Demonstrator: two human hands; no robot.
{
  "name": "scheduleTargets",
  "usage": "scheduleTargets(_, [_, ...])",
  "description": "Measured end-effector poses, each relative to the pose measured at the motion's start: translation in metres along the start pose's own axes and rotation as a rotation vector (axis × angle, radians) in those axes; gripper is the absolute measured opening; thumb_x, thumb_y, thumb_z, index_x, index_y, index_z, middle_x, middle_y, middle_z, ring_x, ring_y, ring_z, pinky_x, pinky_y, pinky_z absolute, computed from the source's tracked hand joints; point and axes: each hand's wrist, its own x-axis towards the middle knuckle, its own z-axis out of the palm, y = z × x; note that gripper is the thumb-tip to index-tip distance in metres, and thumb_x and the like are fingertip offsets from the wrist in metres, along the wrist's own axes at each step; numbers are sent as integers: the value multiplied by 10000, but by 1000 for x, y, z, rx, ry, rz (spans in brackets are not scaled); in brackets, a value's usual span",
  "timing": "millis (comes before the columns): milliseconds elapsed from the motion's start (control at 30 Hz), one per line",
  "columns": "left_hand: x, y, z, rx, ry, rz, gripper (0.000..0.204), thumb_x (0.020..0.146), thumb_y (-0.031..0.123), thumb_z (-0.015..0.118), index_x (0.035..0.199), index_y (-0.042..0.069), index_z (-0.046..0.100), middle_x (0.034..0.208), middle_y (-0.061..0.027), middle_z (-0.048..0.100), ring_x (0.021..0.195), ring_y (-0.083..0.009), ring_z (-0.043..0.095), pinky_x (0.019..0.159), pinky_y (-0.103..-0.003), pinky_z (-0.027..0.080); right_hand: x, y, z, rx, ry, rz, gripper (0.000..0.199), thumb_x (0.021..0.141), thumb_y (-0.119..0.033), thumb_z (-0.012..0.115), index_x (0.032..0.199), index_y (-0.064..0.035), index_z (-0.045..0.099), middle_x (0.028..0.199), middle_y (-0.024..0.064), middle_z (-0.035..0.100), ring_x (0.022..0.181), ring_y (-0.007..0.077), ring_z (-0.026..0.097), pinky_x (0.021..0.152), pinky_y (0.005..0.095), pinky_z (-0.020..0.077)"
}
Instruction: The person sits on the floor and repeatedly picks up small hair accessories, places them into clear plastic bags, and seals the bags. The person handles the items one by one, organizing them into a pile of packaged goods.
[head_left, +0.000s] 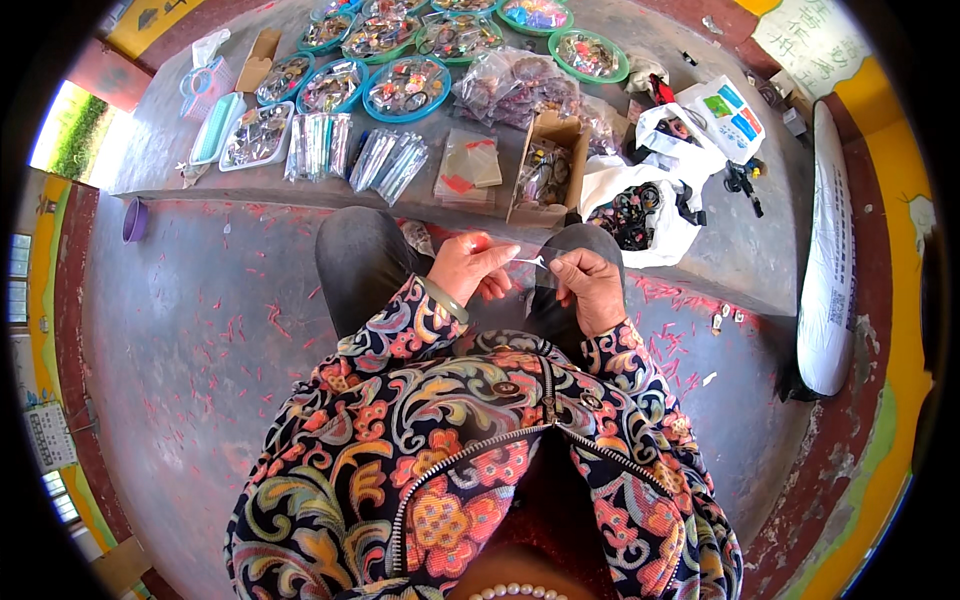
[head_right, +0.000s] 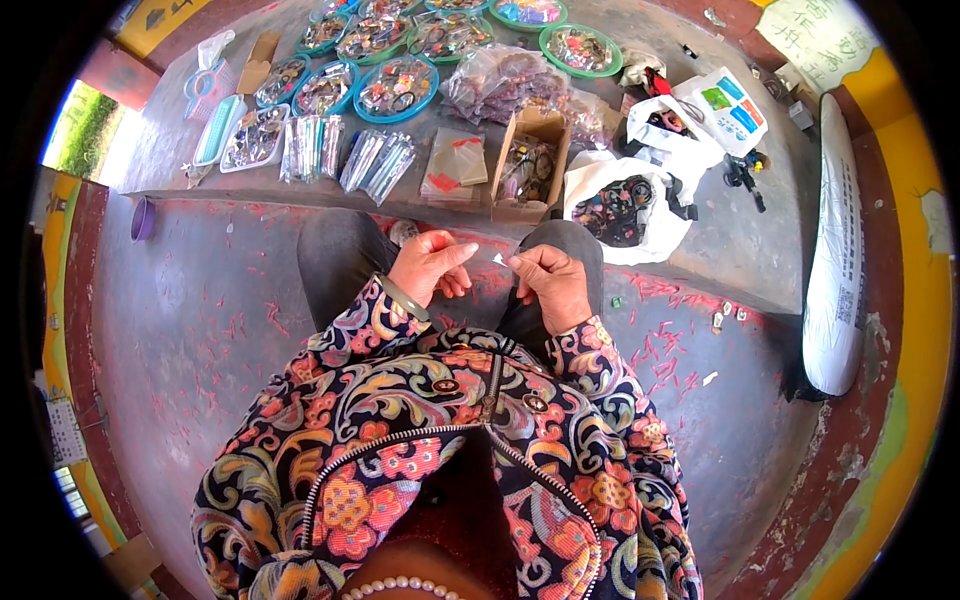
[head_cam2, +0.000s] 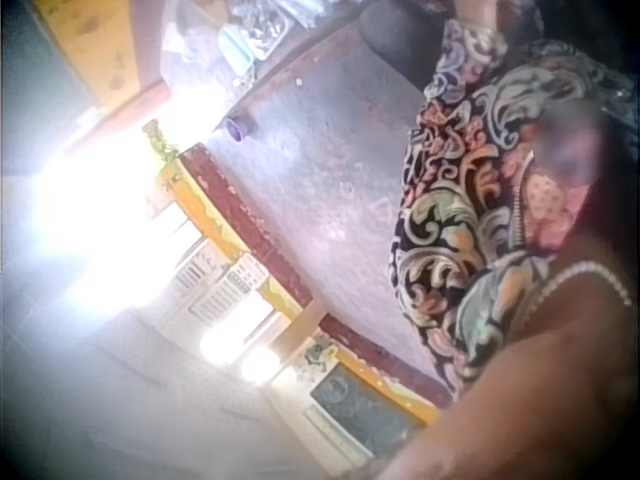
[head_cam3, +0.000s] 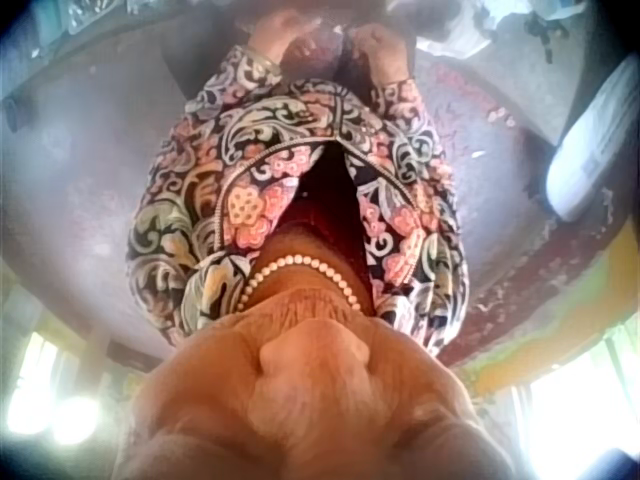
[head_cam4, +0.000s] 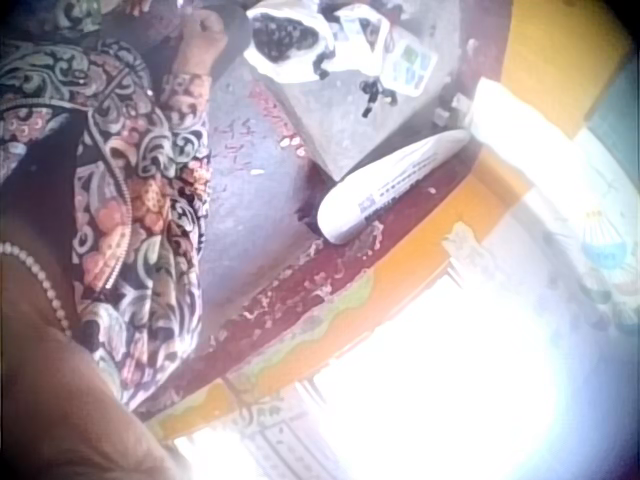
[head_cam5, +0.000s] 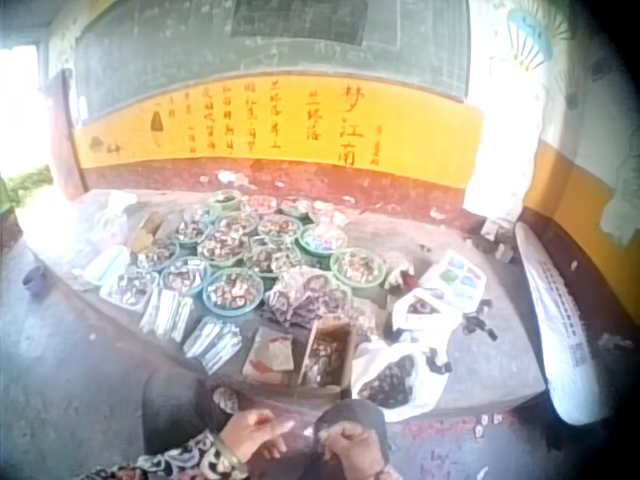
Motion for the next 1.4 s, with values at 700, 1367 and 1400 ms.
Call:
scheduleTargets(700, [9, -22, 8, 1251, 31, 441, 185, 687, 202, 605, 727, 30, 548, 678, -172, 583, 678, -352, 570, 607, -429, 446, -13, -17, 23, -1370, -393, -737, 171, 685, -87, 525, 850, -62, 491, 622, 106, 548, 585, 279, 552, 545, 379, 400])
scheduleTargets(1367, [30, -26, 20, 1022, -90, 568, 185, 746, 206, 517, 708, 62, 628, 669, -149, 578, 636, -339, 556, 579, -405, 441, -9, 10, 13, -1592, -325, -355, 195, 733, -233, 532, 702, -49, 591, 586, 147, 569, 557, 317, 576, 500, 416, 446])
scheduleTargets(1400, [28, -26, 22, 1020, -79, 564, 183, 745, 204, 517, 709, 63, 628, 667, -149, 579, 638, -339, 557, 578, -408, 441, -7, 11, 12, -1594, -314, -307, 197, 737, -231, 527, 689, -53, 594, 586, 148, 570, 557, 318, 576, 500, 415, 448])
